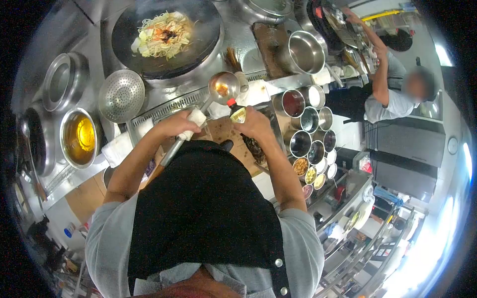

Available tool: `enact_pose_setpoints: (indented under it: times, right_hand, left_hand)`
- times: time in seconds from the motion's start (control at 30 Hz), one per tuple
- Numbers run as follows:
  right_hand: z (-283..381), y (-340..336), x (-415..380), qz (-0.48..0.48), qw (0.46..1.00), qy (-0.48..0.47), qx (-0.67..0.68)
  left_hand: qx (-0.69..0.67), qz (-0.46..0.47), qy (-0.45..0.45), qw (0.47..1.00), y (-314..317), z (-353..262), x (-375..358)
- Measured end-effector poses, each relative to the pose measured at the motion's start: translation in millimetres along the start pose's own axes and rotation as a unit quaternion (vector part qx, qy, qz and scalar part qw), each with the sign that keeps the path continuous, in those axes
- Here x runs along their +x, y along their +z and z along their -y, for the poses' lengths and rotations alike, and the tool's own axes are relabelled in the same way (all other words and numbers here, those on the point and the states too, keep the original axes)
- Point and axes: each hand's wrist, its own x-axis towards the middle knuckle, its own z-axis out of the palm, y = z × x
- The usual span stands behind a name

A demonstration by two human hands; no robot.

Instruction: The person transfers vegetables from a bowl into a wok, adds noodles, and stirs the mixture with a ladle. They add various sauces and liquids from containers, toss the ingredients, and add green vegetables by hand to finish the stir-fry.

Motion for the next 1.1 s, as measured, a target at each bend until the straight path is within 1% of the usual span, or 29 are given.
enact_pose_setpoints:
  times: [0.03, 0.13, 0.2, 0.23, 0.27, 0.37, 0.4, 0.43, 0.53, 0.6, 0.63, 0.67, 0.77, 0.8, 0.93, 0.97, 1.03, 1.1]
  right_hand:
    - [-3.1, 1.4, -1.9, 0.000, 1.000, 0.008, 0.008]
    - [-24.3, 11.6, -10.1, -0.036, 0.998, -0.013, 0.043]
    - [-38.6, 12.1, -19.9, -0.041, 0.997, -0.019, 0.060]
    - [-46.0, 11.1, -24.1, -0.044, 0.996, -0.023, 0.068]
    - [-53.1, 11.0, -27.4, -0.043, 0.997, -0.012, 0.061]
    - [-76.3, 11.0, -35.9, -0.038, 0.998, 0.010, 0.049]
    - [-85.3, 10.8, -38.0, -0.036, 0.998, 0.011, 0.051]
    - [-93.9, 11.0, -40.0, -0.034, 0.998, 0.011, 0.053]
    - [-127.7, 15.7, -48.3, -0.118, 0.988, -0.025, 0.093]
    - [-153.2, 19.7, -49.3, -0.193, 0.973, -0.033, 0.124]
    - [-164.8, 19.1, -50.0, -0.229, 0.963, -0.037, 0.138]
    - [-177.4, 16.0, -51.7, -0.200, 0.969, -0.023, 0.143]
    - [-200.2, 6.8, -51.0, -0.148, 0.984, -0.041, 0.087]
    - [-203.2, 3.7, -51.0, -0.144, 0.983, -0.052, 0.102]
    - [-209.7, 3.7, -40.8, 0.007, 0.993, -0.044, 0.113]
    - [-209.6, 3.7, -40.0, 0.031, 0.993, -0.041, 0.111]
    - [-203.8, 1.1, -37.6, 0.077, 0.991, -0.036, 0.105]
    - [-199.8, -4.1, -38.7, 0.086, 0.992, -0.040, 0.084]
  left_hand:
    - [-0.004, 0.006, -0.002, 1.000, 1.5, -4.1, 0.3]
    - [-0.081, 0.033, 0.021, 0.996, 13.0, 10.3, 17.2]
    - [-0.064, 0.058, 0.021, 0.996, 17.1, 10.0, 23.7]
    - [-0.057, 0.070, 0.021, 0.996, 22.1, -6.3, 20.8]
    - [-0.078, 0.046, -0.035, 0.995, 30.7, -22.8, 13.3]
    - [-0.023, 0.034, -0.007, 0.999, 46.8, -10.0, 30.3]
    - [-0.040, 0.046, 0.009, 0.998, 54.6, -14.5, 32.0]
    - [-0.045, 0.045, 0.005, 0.998, 61.5, -19.2, 32.9]
    - [-0.074, 0.043, -0.007, 0.996, 79.7, -26.3, 38.0]
    - [-0.114, 0.049, -0.013, 0.992, 92.3, -24.2, 45.2]
    - [-0.117, 0.037, -0.014, 0.992, 101.2, -26.5, 47.4]
    - [-0.121, 0.025, -0.014, 0.992, 108.8, -28.8, 46.7]
    - [-0.106, 0.008, -0.023, 0.994, 126.3, -49.3, 46.5]
    - [-0.097, 0.006, -0.025, 0.995, 131.5, -53.4, 47.1]
    - [-0.069, 0.007, -0.014, 0.997, 144.1, -46.1, 60.5]
    - [-0.058, 0.011, -0.012, 0.998, 145.2, -37.4, 65.6]
    - [-0.049, 0.007, -0.006, 0.999, 150.0, -39.3, 63.2]
    - [-0.049, -0.003, -0.002, 0.999, 158.0, -40.2, 61.0]
